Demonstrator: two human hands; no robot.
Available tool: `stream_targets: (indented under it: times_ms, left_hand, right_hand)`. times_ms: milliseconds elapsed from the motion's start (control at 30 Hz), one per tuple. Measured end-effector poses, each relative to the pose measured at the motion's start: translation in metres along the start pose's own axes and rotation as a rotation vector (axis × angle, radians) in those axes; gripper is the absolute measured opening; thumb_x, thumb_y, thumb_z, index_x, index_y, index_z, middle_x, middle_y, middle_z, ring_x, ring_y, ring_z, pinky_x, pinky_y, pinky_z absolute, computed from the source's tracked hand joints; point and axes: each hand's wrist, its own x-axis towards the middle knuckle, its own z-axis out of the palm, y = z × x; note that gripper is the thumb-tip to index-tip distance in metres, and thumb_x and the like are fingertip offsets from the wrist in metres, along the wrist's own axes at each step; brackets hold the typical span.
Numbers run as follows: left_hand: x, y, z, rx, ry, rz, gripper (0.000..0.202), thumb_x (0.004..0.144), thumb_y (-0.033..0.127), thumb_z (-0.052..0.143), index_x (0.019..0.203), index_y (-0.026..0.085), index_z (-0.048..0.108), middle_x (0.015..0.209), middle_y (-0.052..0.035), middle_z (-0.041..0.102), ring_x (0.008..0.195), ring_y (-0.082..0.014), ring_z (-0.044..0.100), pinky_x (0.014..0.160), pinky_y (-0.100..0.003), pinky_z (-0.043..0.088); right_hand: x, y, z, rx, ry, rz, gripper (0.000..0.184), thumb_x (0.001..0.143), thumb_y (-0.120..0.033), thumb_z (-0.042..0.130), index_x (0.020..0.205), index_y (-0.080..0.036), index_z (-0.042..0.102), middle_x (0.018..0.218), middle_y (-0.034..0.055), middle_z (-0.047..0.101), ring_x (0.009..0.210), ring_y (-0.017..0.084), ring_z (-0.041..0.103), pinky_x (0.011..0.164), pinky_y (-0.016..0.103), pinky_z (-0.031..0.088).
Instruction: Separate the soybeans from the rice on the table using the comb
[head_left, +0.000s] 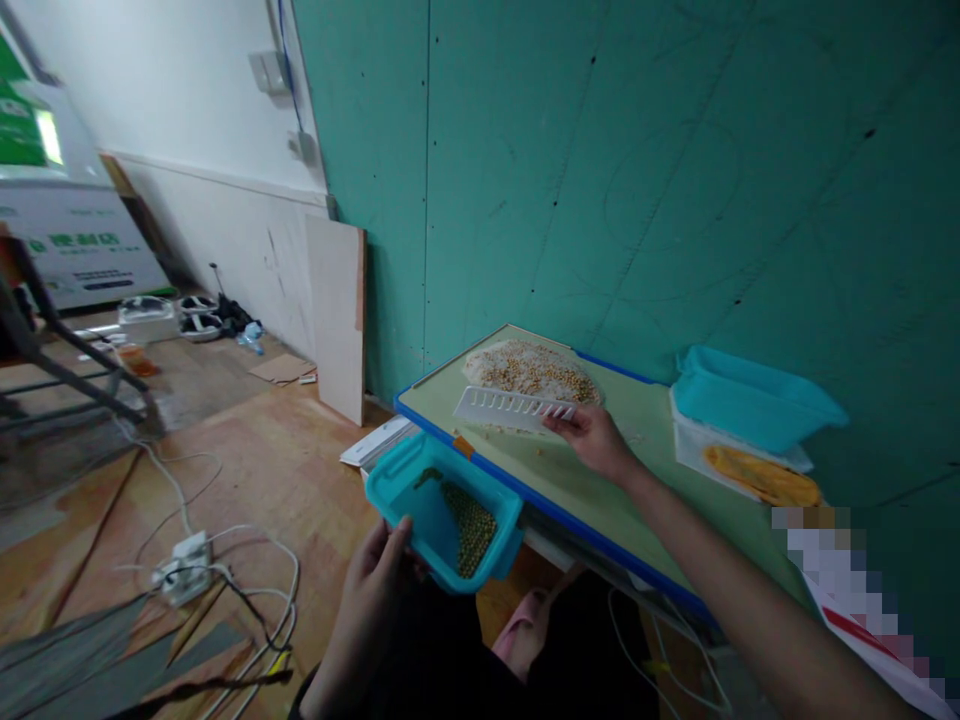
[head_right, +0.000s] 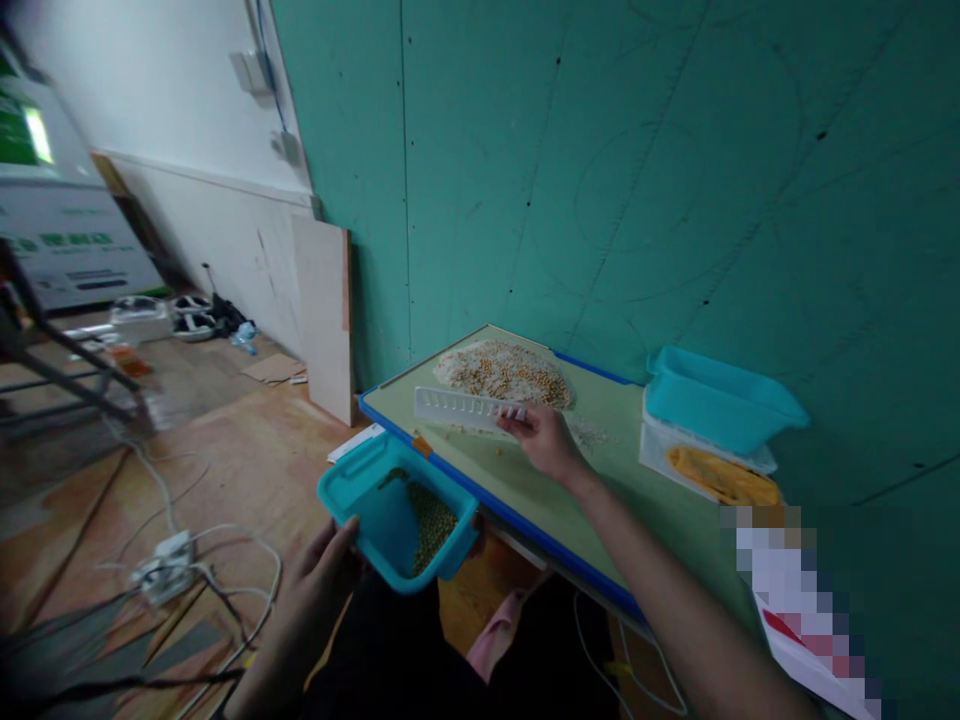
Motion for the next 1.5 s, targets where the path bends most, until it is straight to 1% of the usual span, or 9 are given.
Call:
stream_targets:
  times_ms: [133,400,600,733,900,1100,1233,1367,1500]
  left_hand:
    - [0.000,-0.003,-0.001,0.001,0.007,0.010,0.034,0.072,0.048,0.080,0.078,0.017,0.067,0.057,0.0022,0.061,0.051,-0.0132,0.056,0.050,-0.024,0.045]
    - [0.003,-0.007,-0.003,0.037,-0.026,0.039,0.033,0.078,0.048,0.076,0.075,0.017,0.063,0.058,0.0026,0.059,0.052,-0.0121,0.054,0.049,-0.022,0.043]
    - [-0.002,-0.002,0.002,0.050,-0.032,0.050,0.038,0.073,0.052,0.078,0.070,0.018,0.062,0.055,0.0023,0.058,0.050,-0.0130,0.055,0.048,-0.023,0.044]
    - [-0.005,-0.001,0.006,0.042,-0.032,0.030,0.038,0.072,0.052,0.079,0.073,0.017,0.063,0.056,0.0023,0.059,0.050,-0.0134,0.055,0.049,-0.024,0.045]
    - [-0.008,-0.006,0.010,0.018,-0.034,-0.031,0.038,0.072,0.051,0.080,0.074,0.017,0.063,0.059,0.0016,0.061,0.053,-0.0131,0.056,0.051,-0.023,0.046]
    - [-0.012,-0.012,0.017,0.007,-0.055,-0.020,0.039,0.072,0.053,0.079,0.075,0.018,0.063,0.055,0.0036,0.058,0.048,-0.0114,0.054,0.047,-0.022,0.042]
    - [-0.015,-0.017,0.022,0.017,-0.077,-0.035,0.040,0.074,0.054,0.077,0.076,0.018,0.061,0.052,0.0047,0.056,0.045,-0.0105,0.053,0.045,-0.021,0.039]
    - [-0.021,-0.028,0.029,-0.028,-0.085,-0.071,0.038,0.076,0.053,0.076,0.076,0.019,0.059,0.053,0.0059,0.055,0.045,-0.0094,0.052,0.045,-0.020,0.039]
    - [-0.030,-0.032,0.039,-0.065,-0.086,-0.102,0.039,0.075,0.053,0.077,0.077,0.018,0.060,0.055,0.0066,0.052,0.047,-0.0081,0.050,0.046,-0.020,0.040]
  right_hand:
    - [-0.001,0.002,0.003,-0.011,-0.004,0.011,0.032,0.075,-0.051,0.074,0.082,-0.020,0.076,0.085,0.0076,0.077,0.085,0.027,0.073,0.083,0.042,0.058]
    - [-0.003,0.006,0.004,-0.008,-0.018,0.035,0.029,0.075,-0.050,0.074,0.082,-0.022,0.076,0.084,0.0062,0.077,0.083,0.027,0.073,0.083,0.043,0.058]
    - [-0.007,0.002,0.004,0.034,-0.032,0.052,0.031,0.073,-0.052,0.076,0.080,-0.021,0.076,0.083,0.0068,0.077,0.082,0.027,0.073,0.081,0.041,0.059]
    - [-0.011,0.000,0.004,0.057,-0.043,0.040,0.036,0.072,-0.055,0.076,0.081,-0.020,0.077,0.086,0.0072,0.078,0.085,0.026,0.074,0.083,0.041,0.059]
    - [-0.016,0.001,0.000,0.087,-0.083,0.056,0.038,0.071,-0.057,0.076,0.083,-0.020,0.077,0.087,0.0060,0.078,0.086,0.026,0.074,0.084,0.042,0.060]
    - [-0.021,0.000,-0.010,0.074,-0.079,0.113,0.042,0.067,-0.060,0.077,0.079,-0.020,0.075,0.081,0.0056,0.077,0.081,0.026,0.074,0.079,0.042,0.061]
    - [-0.031,-0.001,-0.016,0.043,-0.064,0.113,0.042,0.070,-0.060,0.075,0.078,-0.019,0.075,0.078,0.0057,0.076,0.077,0.025,0.073,0.075,0.039,0.061]
    - [-0.046,-0.008,-0.019,0.026,-0.043,0.116,0.038,0.074,-0.057,0.073,0.080,-0.019,0.075,0.077,0.0050,0.076,0.077,0.024,0.074,0.072,0.035,0.061]
    - [-0.066,-0.019,-0.022,-0.033,-0.044,0.084,0.028,0.081,-0.047,0.068,0.086,-0.021,0.076,0.079,0.0040,0.077,0.077,0.022,0.074,0.071,0.031,0.061]
